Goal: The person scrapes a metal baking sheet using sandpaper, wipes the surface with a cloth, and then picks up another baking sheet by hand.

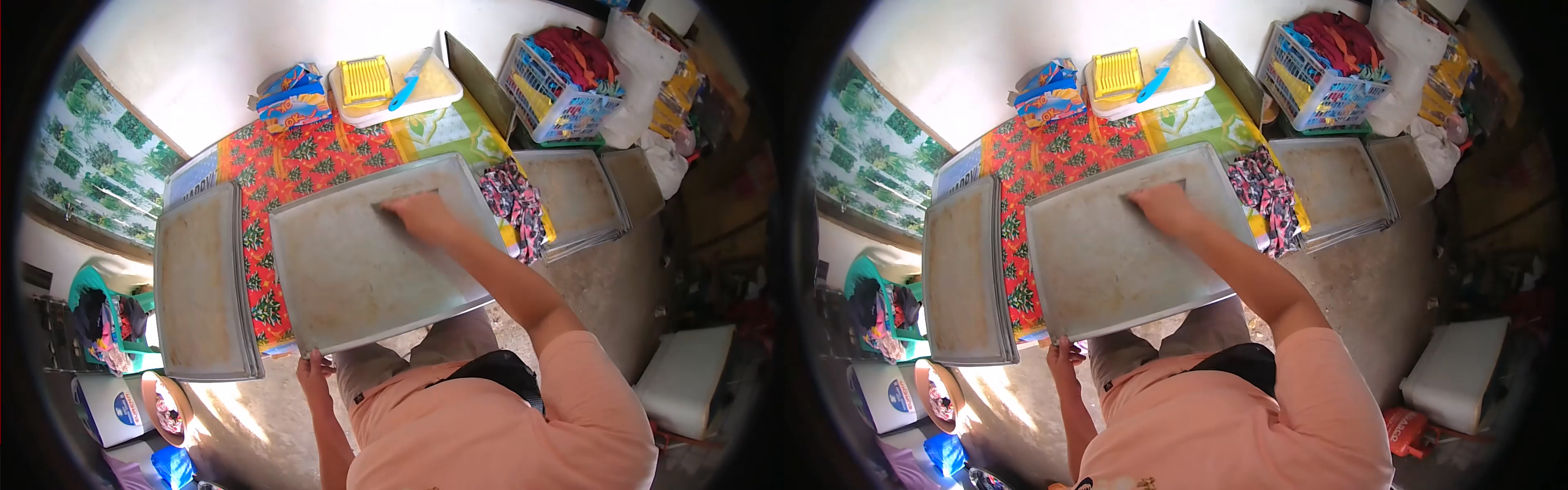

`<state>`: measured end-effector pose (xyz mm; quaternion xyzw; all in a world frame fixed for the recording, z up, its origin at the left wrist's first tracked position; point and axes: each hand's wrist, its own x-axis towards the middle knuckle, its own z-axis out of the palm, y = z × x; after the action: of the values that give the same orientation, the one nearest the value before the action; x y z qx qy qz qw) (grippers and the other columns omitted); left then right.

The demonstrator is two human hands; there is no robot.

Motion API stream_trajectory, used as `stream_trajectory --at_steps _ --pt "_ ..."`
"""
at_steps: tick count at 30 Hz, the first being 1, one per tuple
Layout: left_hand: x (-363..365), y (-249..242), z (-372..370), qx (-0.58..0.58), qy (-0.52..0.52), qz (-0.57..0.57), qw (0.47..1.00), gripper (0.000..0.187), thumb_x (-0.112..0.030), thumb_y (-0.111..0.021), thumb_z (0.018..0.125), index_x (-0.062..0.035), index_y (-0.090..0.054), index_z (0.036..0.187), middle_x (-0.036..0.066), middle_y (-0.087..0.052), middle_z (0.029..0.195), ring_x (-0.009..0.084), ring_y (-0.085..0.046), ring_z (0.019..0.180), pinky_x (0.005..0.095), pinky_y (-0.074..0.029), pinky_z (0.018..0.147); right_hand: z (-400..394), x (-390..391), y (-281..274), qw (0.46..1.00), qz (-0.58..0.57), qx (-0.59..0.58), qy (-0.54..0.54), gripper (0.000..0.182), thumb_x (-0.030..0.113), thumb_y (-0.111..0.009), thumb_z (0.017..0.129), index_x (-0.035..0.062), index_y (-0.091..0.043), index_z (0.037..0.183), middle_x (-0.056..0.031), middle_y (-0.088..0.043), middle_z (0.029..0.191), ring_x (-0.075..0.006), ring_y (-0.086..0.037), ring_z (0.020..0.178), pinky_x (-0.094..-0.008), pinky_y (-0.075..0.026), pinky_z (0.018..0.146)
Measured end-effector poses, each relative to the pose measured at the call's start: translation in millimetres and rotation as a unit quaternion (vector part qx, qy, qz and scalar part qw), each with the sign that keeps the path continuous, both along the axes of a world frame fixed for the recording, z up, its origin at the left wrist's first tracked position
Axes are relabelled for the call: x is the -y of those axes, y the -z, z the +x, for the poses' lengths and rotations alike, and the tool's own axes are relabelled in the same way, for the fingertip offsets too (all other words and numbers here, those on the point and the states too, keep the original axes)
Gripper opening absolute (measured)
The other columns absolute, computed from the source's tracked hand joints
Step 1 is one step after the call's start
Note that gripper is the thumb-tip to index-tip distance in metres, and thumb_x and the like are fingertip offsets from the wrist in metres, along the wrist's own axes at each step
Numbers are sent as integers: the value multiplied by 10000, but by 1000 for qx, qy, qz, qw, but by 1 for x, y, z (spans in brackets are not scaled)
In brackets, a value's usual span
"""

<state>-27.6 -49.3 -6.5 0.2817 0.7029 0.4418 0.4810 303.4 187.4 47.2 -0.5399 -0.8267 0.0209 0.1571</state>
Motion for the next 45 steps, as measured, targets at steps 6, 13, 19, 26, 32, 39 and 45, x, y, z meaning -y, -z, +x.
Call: stream_trajectory --at_steps 6,13,19,26,32,39,45 --pt "2 -1 3 15 -4 7 1000 273 -321 -575 957 -53 -576 906 39 -610 714 110 -588 555 238 -426 535 20 -26 -17 991 -78 51 97 352 124 -471 896 204 -652 1187 -90 -701 1011 -282 -685 873 -426 -533 716" --pt "1 -1 5 15 -7 6 1000 270 -314 -567 961 -49 -581 913 37 -610 716 110 -589 551 240 -417 531 -40 14 15 997 58 34 23 285 151 -491 890 168 -659 1119 -110 -683 882 -281 -680 804 -419 -532 686" --pt "1 5 2 -7 5 8 1000 329 -395 -562 954 -74 -579 886 34 -632 714 123 -622 559 238 -450 539 -96 16 19 994 35 99 23 219 165 -517 877 174 -637 1060 -80 -668 1037 -318 -682 866 -453 -540 675" --pt "2 2 5 23 -10 22 999 274 -299 -563 967 -31 -588 916 42 -606 710 105 -572 541 239 -428 524 -104 -11 -1 971 -116 53 201 269 167 -509 898 154 -618 1143 -95 -664 1066 -324 -658 994 -476 -542 757" --pt "1 2 6 20 -12 22 999 256 -271 -558 974 -23 -588 920 49 -599 707 111 -572 546 245 -441 516 -110 -15 13 985 -66 59 150 217 201 -514 904 153 -605 1095 -80 -676 1021 -334 -672 938 -504 -532 758" --pt "2 8 4 10 3 30 999 298 -366 -546 972 -75 -590 919 37 -628 724 124 -620 551 236 -441 533 -110 5 14 992 -36 103 63 201 179 -483 913 139 -627 1047 -82 -690 945 -275 -696 834 -437 -542 684" --pt "4 9 1 7 6 32 999 295 -363 -547 970 -73 -582 928 37 -629 721 124 -619 548 236 -436 524 -4 -16 2 977 -68 64 192 343 128 -451 911 234 -610 1195 -58 -677 1054 -268 -679 887 -423 -534 679"
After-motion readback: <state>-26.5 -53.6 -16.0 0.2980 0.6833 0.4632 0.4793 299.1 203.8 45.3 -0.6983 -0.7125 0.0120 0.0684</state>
